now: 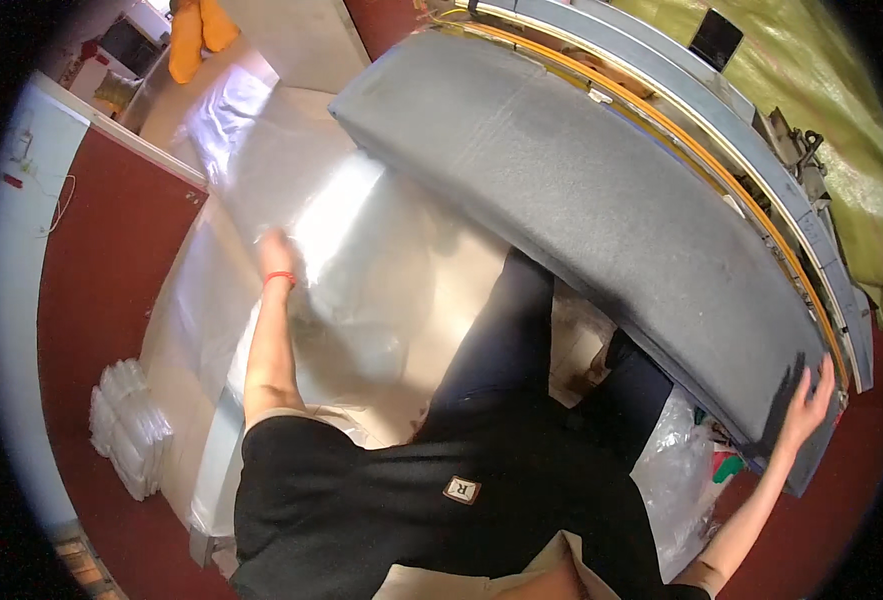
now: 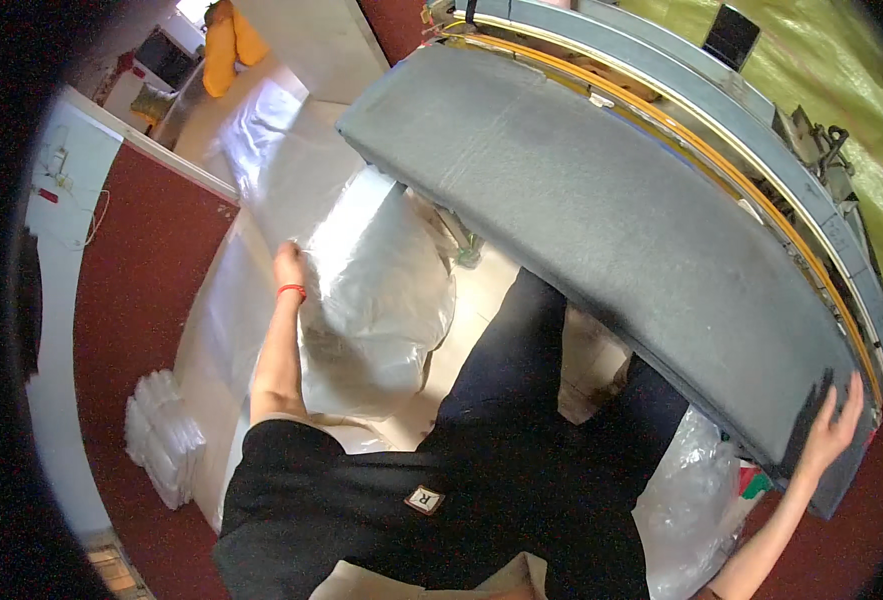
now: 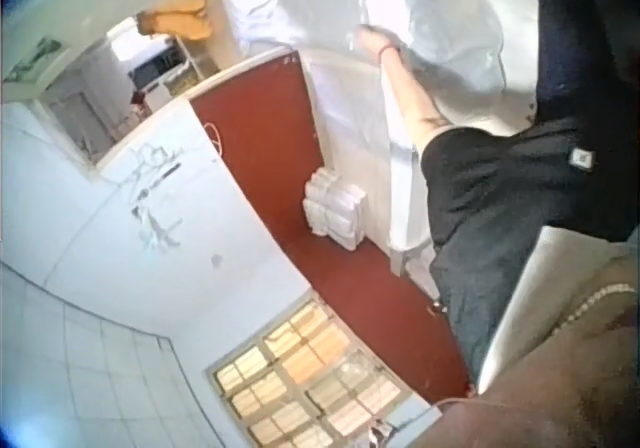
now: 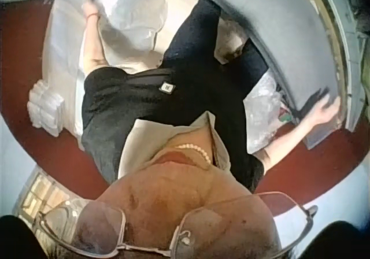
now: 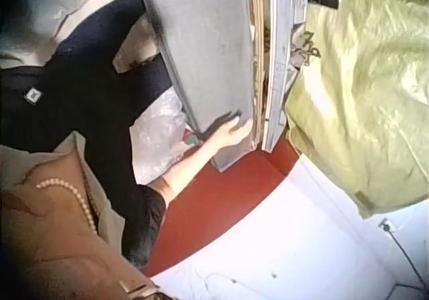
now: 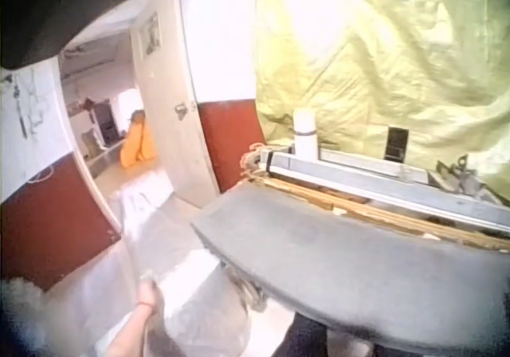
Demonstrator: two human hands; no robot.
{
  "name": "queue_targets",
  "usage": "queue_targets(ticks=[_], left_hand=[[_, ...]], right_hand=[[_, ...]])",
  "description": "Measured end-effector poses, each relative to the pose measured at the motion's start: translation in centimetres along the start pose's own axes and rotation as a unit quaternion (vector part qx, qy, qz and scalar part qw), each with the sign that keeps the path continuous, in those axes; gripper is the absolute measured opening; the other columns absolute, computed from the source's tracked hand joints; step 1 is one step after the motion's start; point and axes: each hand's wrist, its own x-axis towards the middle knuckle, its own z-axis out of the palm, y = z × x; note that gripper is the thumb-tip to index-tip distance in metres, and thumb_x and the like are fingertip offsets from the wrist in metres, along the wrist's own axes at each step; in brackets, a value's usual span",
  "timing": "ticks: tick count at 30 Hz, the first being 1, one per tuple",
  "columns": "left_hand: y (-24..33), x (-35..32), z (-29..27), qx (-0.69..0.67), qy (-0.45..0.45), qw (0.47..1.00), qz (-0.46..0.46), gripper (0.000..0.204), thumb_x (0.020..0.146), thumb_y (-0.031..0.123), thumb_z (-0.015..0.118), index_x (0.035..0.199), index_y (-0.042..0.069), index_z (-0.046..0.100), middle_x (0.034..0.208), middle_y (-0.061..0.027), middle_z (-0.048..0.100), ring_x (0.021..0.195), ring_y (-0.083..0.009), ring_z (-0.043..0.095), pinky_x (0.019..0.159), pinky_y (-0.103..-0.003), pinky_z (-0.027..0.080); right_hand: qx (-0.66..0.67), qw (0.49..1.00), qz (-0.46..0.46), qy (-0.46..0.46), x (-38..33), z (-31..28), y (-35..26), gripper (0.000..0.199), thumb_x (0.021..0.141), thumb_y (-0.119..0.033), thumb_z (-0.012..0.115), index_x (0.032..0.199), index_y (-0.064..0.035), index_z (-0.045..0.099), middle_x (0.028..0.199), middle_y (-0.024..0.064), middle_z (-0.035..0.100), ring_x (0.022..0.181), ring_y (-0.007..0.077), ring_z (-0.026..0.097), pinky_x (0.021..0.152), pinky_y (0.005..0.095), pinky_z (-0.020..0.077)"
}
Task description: The recorder is operating a large heat-sealing machine to package or wrap large plastic sheets or bubbles.
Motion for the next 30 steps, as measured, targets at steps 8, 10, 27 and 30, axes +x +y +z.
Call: queue_targets(ticks=[8,10,27,30], left_hand=[[18.8,-7.5,-14.7,-0.308,0.016,0.893,0.328,0.001,0.081,0.0,0.047,0.08,-0.001,0.048,0.083,-0.0079,0.051,0.079,-0.0158,0.053,0.071,-0.027,0.042],[25.2,-10.5,-16.4,-0.28,0.014,0.831,0.48,0.008,0.075,-0.005,0.052,0.081,0.001,0.05,0.083,-0.0102,0.053,0.075,-0.0217,0.054,0.065,-0.029,0.043],[41.2,-14.5,-23.3,-0.271,-0.021,0.615,0.74,0.018,0.066,0.012,0.061,0.076,0.01,0.047,0.058,-0.0004,0.052,0.043,-0.018,0.052,0.037,-0.027,0.039],[40.2,-17.4,-19.6,-0.207,-0.272,0.579,0.74,0.023,0.073,0.021,0.06,0.084,0.007,0.046,0.05,-0.0092,0.049,0.048,-0.0277,0.052,0.04,-0.036,0.039]], right_hand=[[0.403,0.898,-0.058,-0.166,1.9,6.0,-20.5,0.014,0.073,0.0,0.057,0.086,-0.0004,0.061,0.089,0.0095,0.061,0.082,0.0181,0.058,0.072,0.0268,0.0457],[0.489,0.836,-0.11,-0.222,1.3,7.1,-24.2,0.031,0.066,-0.001,0.066,0.096,-0.0029,0.059,0.093,0.0091,0.06,0.085,0.0194,0.058,0.072,0.0272,0.0471],[0.239,0.843,0.137,-0.463,-5.7,-4.0,-4.1,0.023,0.056,-0.004,0.068,0.076,0.0026,0.06,0.06,0.0063,0.058,0.059,0.0099,0.053,0.057,0.0253,0.0429],[0.058,0.957,0.182,-0.218,-10.6,-9.1,13.4,0.015,0.068,0.005,0.051,0.082,0.0047,0.056,0.073,0.0095,0.056,0.073,0.0141,0.052,0.069,0.0264,0.0424]])
